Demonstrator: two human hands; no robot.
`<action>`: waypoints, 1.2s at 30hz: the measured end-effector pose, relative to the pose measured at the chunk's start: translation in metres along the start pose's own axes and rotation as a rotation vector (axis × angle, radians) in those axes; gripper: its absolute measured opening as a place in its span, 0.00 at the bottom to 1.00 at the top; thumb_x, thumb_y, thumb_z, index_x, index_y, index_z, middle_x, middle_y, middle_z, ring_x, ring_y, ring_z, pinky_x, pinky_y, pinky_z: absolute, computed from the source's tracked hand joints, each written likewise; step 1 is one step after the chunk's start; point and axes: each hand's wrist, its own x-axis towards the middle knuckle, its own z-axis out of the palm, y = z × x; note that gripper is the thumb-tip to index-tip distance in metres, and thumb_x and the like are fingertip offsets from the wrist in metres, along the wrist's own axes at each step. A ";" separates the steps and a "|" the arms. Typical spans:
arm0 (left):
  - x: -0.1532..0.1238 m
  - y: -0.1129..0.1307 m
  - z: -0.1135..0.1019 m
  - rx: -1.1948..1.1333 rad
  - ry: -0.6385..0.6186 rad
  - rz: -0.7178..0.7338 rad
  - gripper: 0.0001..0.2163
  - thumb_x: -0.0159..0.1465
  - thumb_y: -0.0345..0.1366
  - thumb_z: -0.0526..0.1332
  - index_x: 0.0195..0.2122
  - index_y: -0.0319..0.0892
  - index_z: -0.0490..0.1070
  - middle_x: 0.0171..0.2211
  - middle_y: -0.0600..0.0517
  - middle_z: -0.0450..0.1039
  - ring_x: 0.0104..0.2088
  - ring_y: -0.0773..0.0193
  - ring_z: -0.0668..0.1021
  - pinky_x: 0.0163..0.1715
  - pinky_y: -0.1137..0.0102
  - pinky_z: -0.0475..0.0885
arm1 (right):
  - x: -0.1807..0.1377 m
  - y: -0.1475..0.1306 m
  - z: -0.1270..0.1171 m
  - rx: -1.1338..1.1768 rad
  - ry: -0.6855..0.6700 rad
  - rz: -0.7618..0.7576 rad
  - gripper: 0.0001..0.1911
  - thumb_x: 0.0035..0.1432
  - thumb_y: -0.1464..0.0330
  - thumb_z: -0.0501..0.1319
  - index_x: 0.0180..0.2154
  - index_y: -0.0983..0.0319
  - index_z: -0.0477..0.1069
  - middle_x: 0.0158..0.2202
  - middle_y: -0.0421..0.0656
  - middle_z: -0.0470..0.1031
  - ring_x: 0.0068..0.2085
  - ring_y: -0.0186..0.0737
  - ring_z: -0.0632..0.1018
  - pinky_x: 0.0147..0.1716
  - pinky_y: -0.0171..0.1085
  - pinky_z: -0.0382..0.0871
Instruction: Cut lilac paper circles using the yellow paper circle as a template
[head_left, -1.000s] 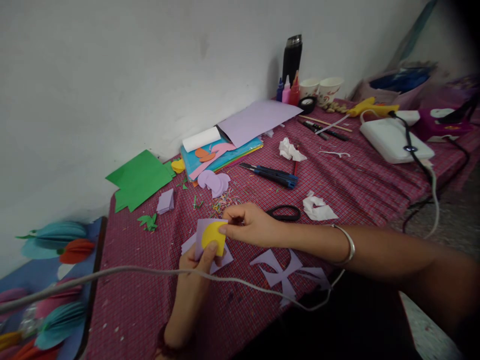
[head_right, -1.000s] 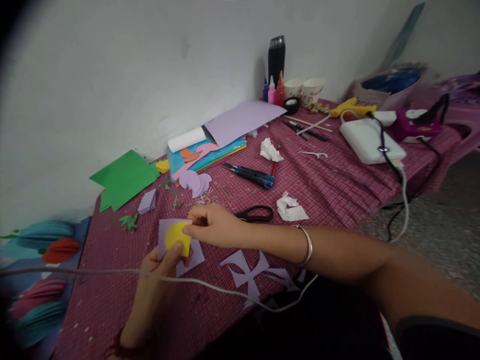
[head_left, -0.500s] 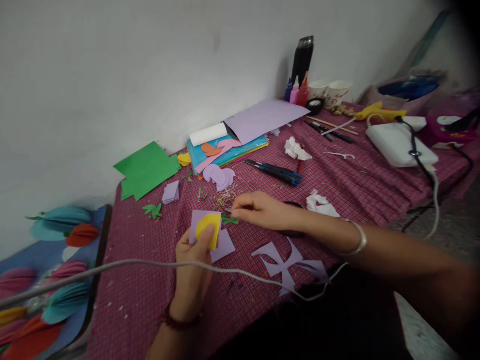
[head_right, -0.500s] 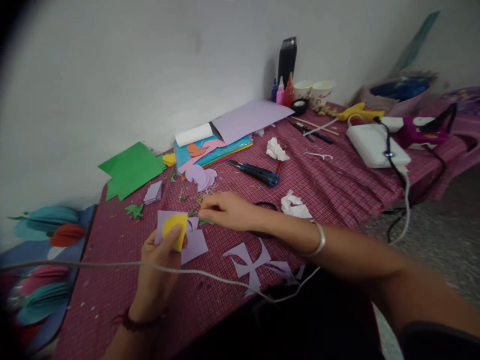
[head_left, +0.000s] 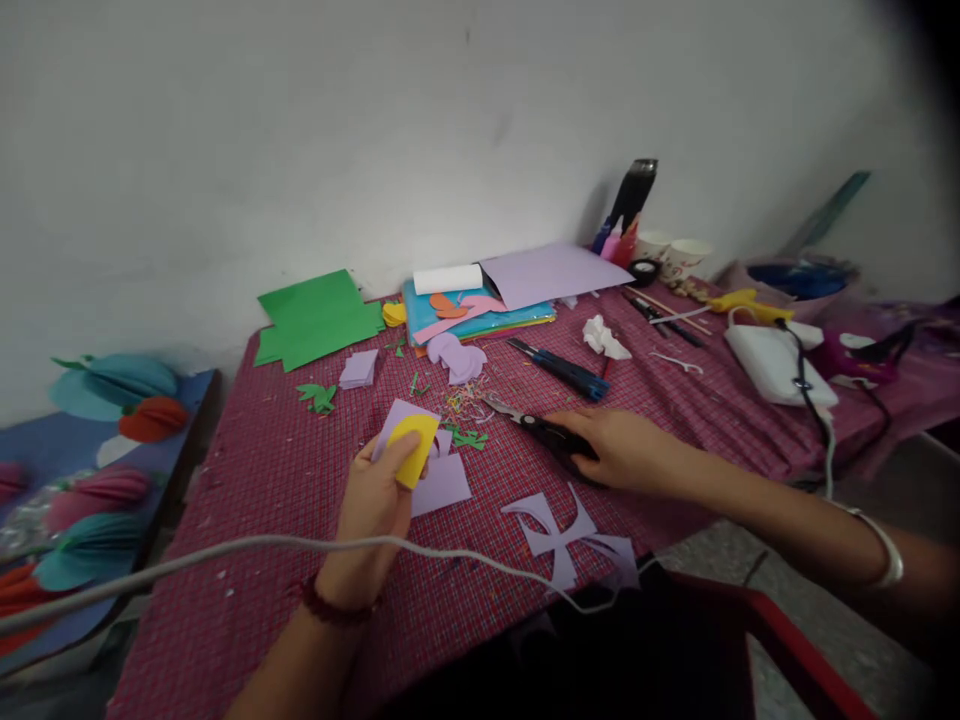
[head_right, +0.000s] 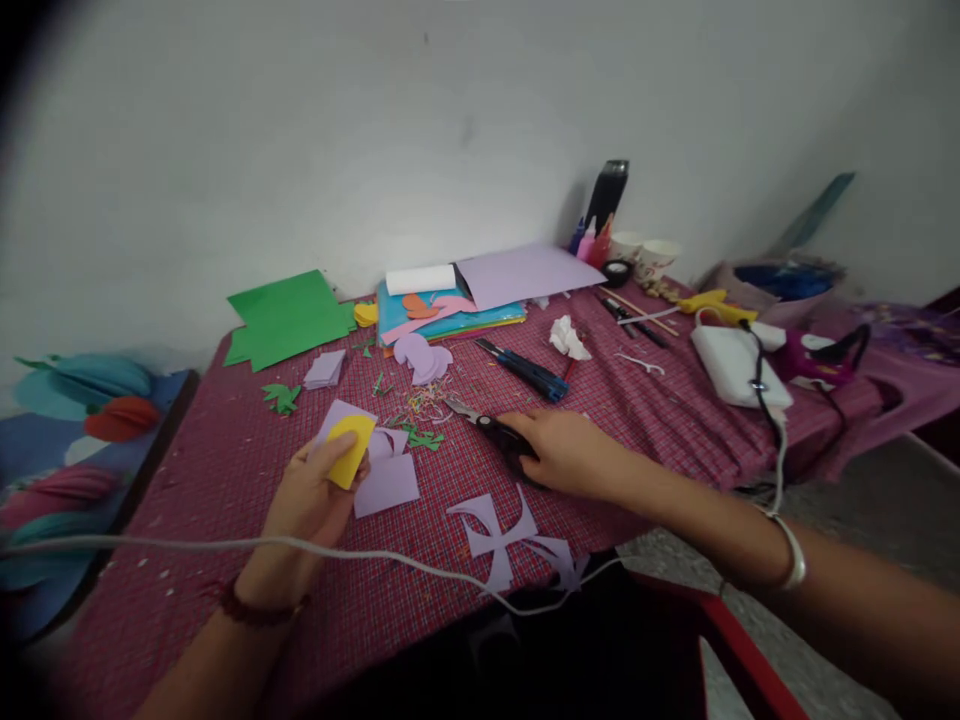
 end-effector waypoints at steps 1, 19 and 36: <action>0.000 0.002 0.000 0.010 0.005 0.019 0.10 0.42 0.34 0.72 0.21 0.37 0.71 0.19 0.56 0.71 0.19 0.72 0.72 0.19 0.77 0.66 | 0.002 0.001 -0.005 0.101 -0.053 0.028 0.28 0.54 0.72 0.58 0.57 0.61 0.64 0.39 0.48 0.76 0.36 0.44 0.77 0.37 0.41 0.69; -0.018 0.010 0.007 -0.059 -0.049 0.041 0.09 0.43 0.33 0.72 0.25 0.38 0.76 0.24 0.52 0.78 0.25 0.67 0.78 0.28 0.74 0.75 | -0.007 -0.061 0.016 1.337 -0.269 -0.122 0.41 0.47 0.56 0.70 0.60 0.61 0.61 0.33 0.39 0.65 0.32 0.32 0.66 0.32 0.32 0.63; -0.020 0.008 0.008 0.006 -0.088 0.002 0.08 0.43 0.32 0.70 0.25 0.37 0.75 0.22 0.52 0.77 0.22 0.67 0.77 0.24 0.75 0.73 | -0.006 -0.060 0.028 1.396 -0.197 -0.054 0.37 0.44 0.60 0.72 0.57 0.57 0.67 0.35 0.40 0.67 0.30 0.28 0.65 0.29 0.29 0.64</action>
